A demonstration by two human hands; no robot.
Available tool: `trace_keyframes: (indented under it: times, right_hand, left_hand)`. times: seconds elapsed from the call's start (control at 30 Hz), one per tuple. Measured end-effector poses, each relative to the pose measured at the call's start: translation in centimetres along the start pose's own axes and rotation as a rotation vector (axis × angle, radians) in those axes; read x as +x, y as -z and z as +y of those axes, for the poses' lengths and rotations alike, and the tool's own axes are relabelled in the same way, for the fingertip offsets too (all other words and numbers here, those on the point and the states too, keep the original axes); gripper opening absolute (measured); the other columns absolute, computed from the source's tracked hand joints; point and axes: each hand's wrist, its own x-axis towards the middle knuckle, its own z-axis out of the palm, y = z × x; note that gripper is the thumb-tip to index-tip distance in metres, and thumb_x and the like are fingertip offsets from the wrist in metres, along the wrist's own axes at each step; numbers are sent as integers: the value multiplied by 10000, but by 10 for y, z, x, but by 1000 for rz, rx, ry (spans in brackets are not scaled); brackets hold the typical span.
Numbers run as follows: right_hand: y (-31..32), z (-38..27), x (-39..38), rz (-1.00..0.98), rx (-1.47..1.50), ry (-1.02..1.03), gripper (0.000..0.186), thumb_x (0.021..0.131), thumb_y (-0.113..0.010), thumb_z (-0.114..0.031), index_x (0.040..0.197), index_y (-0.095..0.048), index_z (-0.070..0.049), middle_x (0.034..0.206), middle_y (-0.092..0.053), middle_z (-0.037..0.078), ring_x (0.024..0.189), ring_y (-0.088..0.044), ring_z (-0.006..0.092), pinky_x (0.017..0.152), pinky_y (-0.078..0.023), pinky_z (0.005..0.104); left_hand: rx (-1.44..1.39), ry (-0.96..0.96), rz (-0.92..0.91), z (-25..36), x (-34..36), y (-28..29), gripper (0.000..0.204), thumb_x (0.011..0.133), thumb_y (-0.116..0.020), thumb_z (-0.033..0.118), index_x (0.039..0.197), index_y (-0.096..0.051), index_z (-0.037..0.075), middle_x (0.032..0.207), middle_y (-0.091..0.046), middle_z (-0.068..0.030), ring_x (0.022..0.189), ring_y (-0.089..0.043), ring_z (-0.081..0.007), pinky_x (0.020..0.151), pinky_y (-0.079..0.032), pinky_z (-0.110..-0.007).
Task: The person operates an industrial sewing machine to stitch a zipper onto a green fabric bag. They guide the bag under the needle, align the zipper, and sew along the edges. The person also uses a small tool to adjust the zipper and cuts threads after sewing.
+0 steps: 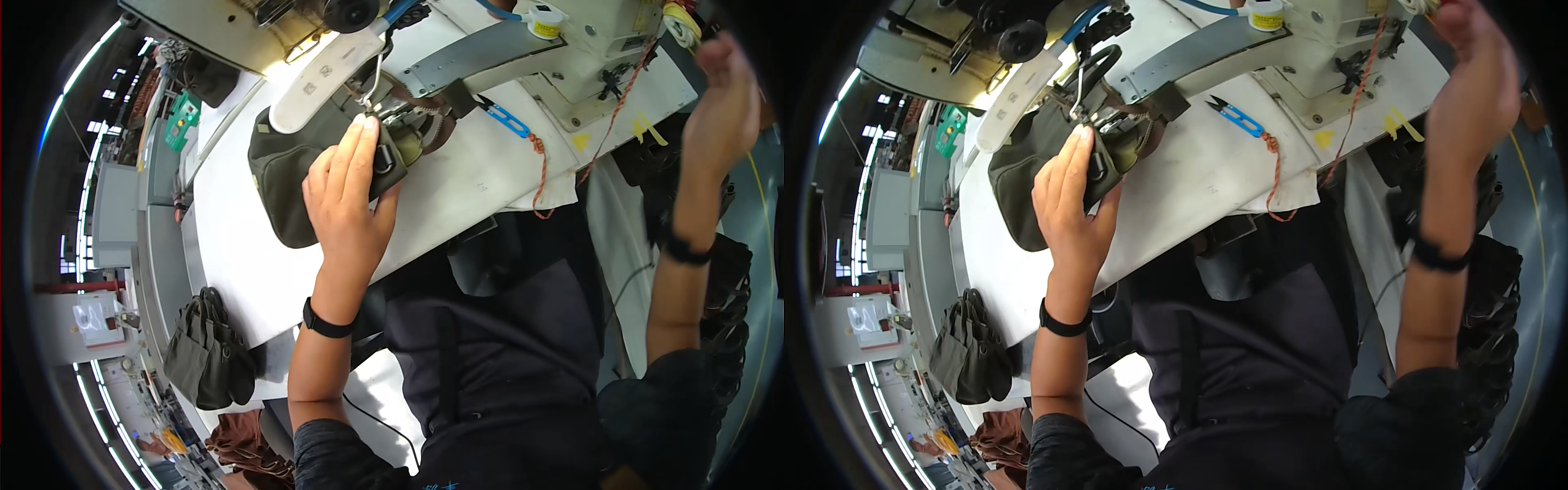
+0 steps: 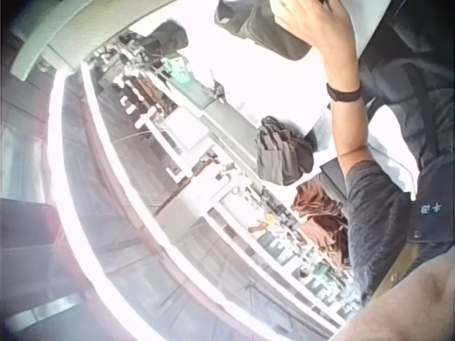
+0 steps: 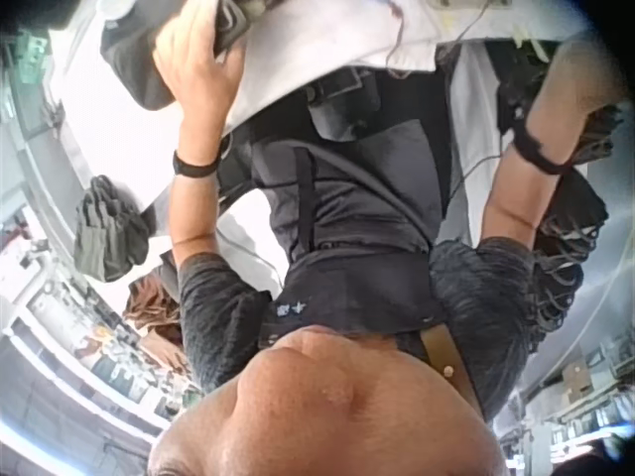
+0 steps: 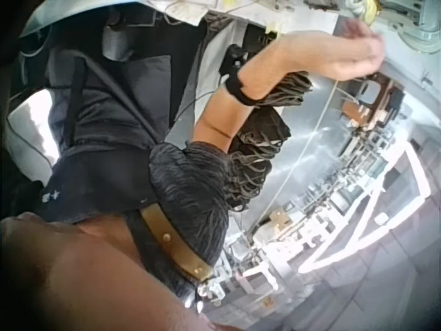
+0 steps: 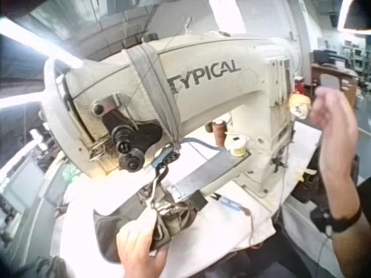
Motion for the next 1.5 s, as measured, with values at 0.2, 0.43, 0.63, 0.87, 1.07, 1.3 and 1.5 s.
trace_keyframes:
  times: [0.2, 0.43, 0.63, 0.87, 1.07, 1.3, 1.5]
  right_hand:
    - [-102, -47, -145, -705, 9, -106, 261, 950, -822, -284, 866, -718, -61, 797, -674, 44, 694, -606, 151, 679, -472, 317]
    - [-172, -12, -185, -425, -300, 262, 377, 821, -862, -396, 961, -700, -86, 1048, -677, 95, 1184, -591, 329, 1124, -368, 527]
    - [-139, -27, -185, -452, -275, 209, 280, 909, -783, -251, 1086, -706, -49, 1141, -688, 123, 1204, -611, 358, 1154, -394, 539]
    - [-62, -48, -248, -573, 191, -566, 203, 961, -595, 3, 1134, -703, 2, 1042, -724, 122, 968, -711, 197, 880, -560, 313]
    - [-79, -39, -265, -439, 317, -756, 301, 1013, -505, 17, 1279, -643, -8, 1179, -701, 64, 1096, -669, 170, 984, -516, 307]
    - [-119, 2, -242, -831, 461, -787, 424, 912, -534, -4, 1306, -685, -49, 1346, -695, 74, 1267, -610, 215, 1142, -431, 402]
    - [-101, 5, -243, -1165, 94, -285, 226, 875, -737, -217, 1083, -766, -135, 1128, -773, -10, 1207, -678, 195, 1315, -179, 576]
  left_hand:
    - [-3, -26, 35, 0, 3, -3, 770, 734, -868, -5, 1467, -641, 62, 1451, -682, -123, 1234, -648, -315, 1084, -468, -420]
    - [-79, 0, 28, 1, 1, -2, 801, 711, -877, -14, 1470, -632, 54, 1467, -667, -139, 1256, -642, -330, 1091, -471, -433]
    - [-63, 11, 34, 1, -2, -5, 814, 731, -904, 22, 1492, -616, 53, 1463, -669, -144, 1272, -633, -335, 1106, -465, -433]
    - [-98, -43, 93, -5, -2, -11, 746, 801, -895, 45, 1494, -619, 55, 1460, -675, -130, 1275, -630, -314, 1110, -460, -416]
    - [-146, -39, 69, -7, -1, -7, 699, 833, -877, 43, 1486, -628, 59, 1453, -682, -117, 1275, -630, -299, 1122, -454, -402]
    - [-216, -11, 32, -7, 3, 2, 681, 787, -900, 55, 1427, -667, 54, 1432, -694, -129, 1269, -633, -330, 1105, -469, -429]
    - [-169, 24, -17, -1, 1, 14, 575, 841, -891, 117, 1380, -699, 61, 1451, -683, -135, 1312, -624, -323, 1135, -456, -419]
